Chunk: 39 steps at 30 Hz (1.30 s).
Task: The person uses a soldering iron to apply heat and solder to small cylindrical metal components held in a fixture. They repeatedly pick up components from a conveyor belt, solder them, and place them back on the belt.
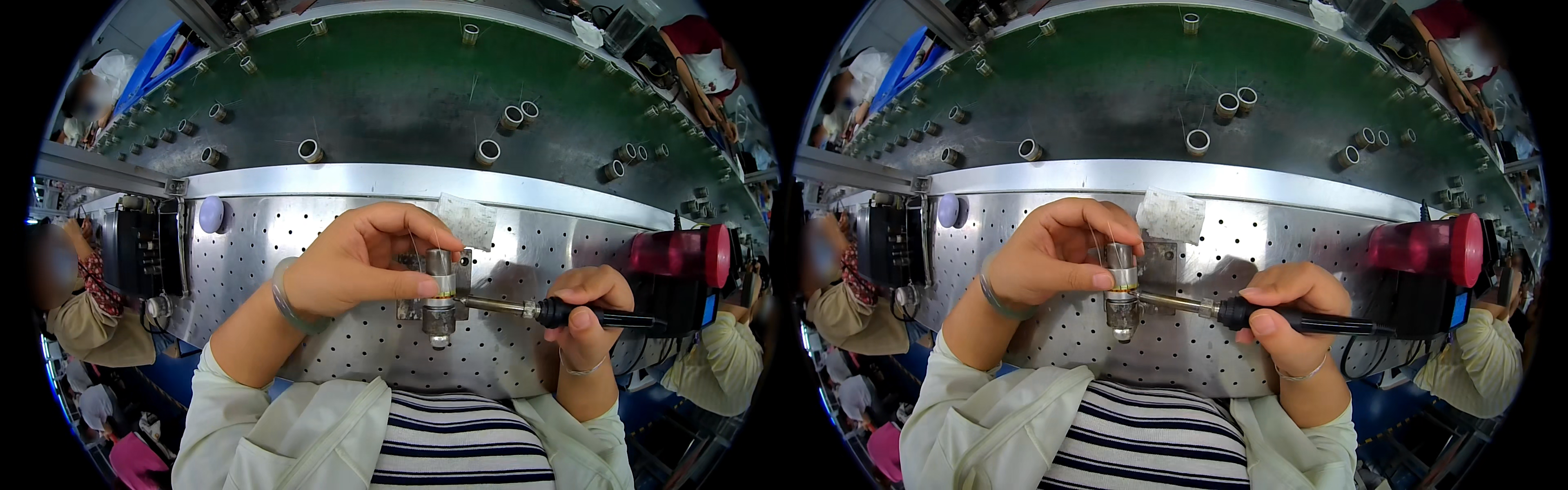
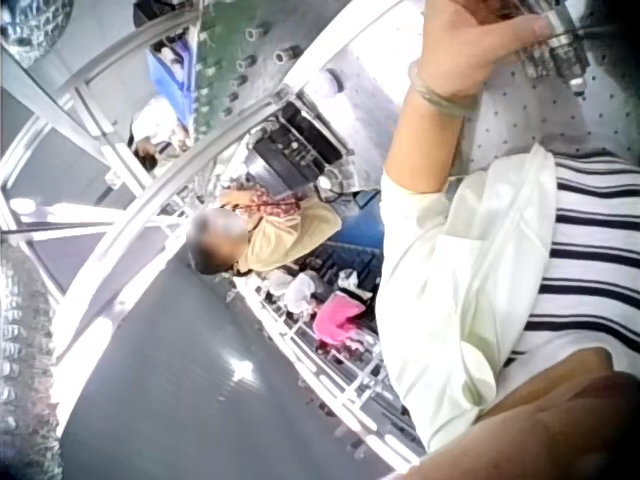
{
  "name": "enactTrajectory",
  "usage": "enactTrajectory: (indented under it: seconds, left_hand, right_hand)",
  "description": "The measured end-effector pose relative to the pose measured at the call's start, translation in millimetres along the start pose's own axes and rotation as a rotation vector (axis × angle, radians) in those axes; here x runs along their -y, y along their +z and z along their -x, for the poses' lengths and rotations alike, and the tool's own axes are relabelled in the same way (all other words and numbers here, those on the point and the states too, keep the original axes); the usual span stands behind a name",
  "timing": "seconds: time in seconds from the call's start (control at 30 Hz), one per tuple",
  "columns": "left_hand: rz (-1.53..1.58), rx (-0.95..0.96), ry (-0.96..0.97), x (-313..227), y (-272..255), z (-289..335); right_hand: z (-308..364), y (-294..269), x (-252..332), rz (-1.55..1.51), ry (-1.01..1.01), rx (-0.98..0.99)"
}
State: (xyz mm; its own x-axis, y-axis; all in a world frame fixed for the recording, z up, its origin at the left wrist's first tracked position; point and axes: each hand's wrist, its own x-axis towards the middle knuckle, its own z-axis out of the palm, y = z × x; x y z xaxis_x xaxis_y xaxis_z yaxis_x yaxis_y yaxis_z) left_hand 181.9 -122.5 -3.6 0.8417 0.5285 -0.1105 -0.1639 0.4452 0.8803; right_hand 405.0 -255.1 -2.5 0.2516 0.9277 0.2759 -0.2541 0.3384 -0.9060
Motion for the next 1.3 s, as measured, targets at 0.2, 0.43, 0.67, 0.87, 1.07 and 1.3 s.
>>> enactTrajectory:
  seconds: [0.2, 0.43, 0.67, 0.87, 1.07, 1.3]
  left_hand:
    - [0.013, 0.008, 0.027, 2.1, -1.4, 1.1]
    - [-0.037, 0.014, 0.059, 3.5, -1.1, -0.2]
    - [-0.052, 0.003, 0.05, 4.2, 0.8, -0.4]
    - [-0.071, 0.017, 0.072, 3.5, 1.9, -0.5]
    - [-0.077, 0.022, 0.079, 4.7, 2.3, -0.7]
    - [-0.077, 0.021, 0.074, 5.0, 2.5, -1.4]
  right_hand:
    - [-1.4, 0.3, -2.7, -0.017, 0.026, 0.043]
    - [-3.2, -1.4, -4.5, -0.03, 0.001, 0.081]
    - [-2.9, -4.4, -6.8, -0.013, -0.019, 0.115]
    - [-4.1, -9.1, -6.7, 0.016, -0.07, 0.21]
    - [-2.9, -12.0, -7.8, -0.006, -0.079, 0.21]
    - [-3.6, -12.9, -9.6, 0.013, -0.096, 0.202]
